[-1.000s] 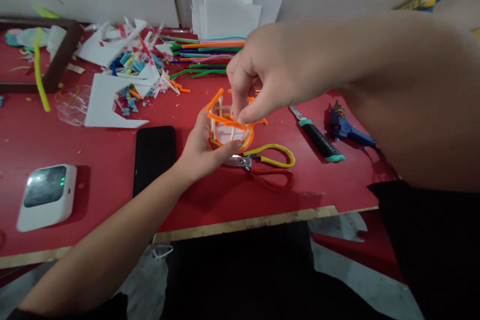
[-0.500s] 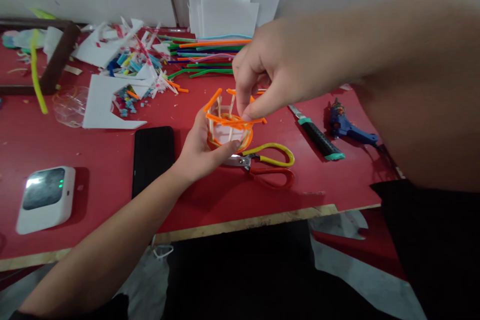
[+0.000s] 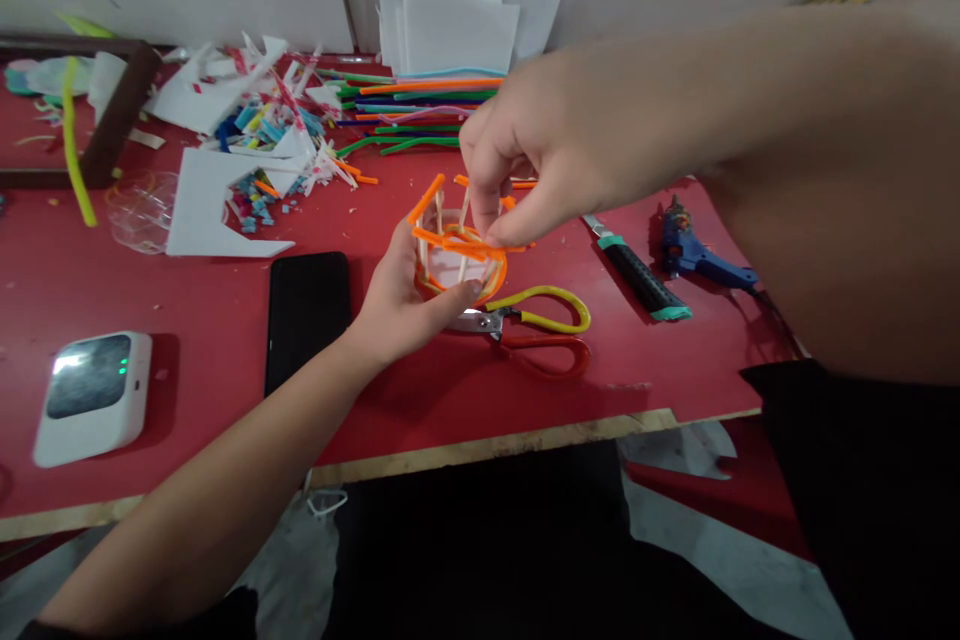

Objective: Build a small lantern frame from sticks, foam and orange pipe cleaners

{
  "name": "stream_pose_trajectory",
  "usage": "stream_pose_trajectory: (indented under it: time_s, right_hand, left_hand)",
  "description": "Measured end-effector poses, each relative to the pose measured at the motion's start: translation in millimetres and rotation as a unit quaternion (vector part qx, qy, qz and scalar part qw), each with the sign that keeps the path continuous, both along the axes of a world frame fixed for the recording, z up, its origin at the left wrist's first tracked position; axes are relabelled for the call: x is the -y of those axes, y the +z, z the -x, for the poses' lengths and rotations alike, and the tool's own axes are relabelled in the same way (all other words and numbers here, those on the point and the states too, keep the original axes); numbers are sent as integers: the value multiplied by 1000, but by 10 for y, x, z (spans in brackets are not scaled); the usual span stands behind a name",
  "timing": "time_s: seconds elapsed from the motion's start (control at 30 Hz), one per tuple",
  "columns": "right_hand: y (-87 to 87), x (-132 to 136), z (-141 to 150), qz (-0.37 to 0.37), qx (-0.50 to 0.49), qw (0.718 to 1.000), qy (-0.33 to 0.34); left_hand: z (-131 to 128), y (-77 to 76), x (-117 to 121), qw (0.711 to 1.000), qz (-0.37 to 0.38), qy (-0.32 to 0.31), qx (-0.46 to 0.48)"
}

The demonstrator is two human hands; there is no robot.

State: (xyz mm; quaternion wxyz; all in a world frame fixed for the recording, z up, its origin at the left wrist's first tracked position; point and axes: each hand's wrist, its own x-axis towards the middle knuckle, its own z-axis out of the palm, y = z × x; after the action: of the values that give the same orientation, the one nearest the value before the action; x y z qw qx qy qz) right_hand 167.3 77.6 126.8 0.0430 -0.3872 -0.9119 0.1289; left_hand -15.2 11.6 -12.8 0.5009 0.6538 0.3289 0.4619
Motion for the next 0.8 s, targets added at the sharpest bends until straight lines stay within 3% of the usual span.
stream_pose_trajectory:
  time_s: [0.07, 0.13, 0.27, 0.37, 0.43, 0.57, 0.7, 0.8]
  right_hand:
    - [112, -34, 14, 80, 61, 995, 26]
    - [114, -94, -30, 113, -12, 994, 3]
    - [-169, -226, -189, 108, -192, 974, -50]
    - [-372, -310, -242, 106, -219, 969, -49]
    - [-409, -364, -233, 117, -199, 972, -32]
    - [-315, -425, -182, 134, -137, 981, 33]
    - [-108, -288, -112, 127, -42, 986, 103]
    - [109, -49, -76, 77, -9, 996, 53]
  left_hand:
    - [0, -2, -2, 1000, -6, -1, 4]
    - [0, 0, -3, 1000, -1, -5, 10]
    - [3, -3, -3, 1000, 7, -9, 18]
    - [4, -9, -1, 1000, -6, 0, 4]
    - [1, -5, 3, 1000, -11, 5, -8]
    - [-7, 25, 15, 1000, -12, 9, -16]
    - [-10, 29, 23, 1000, -3, -2, -10]
    - [-16, -6, 20, 1000, -3, 9, 2]
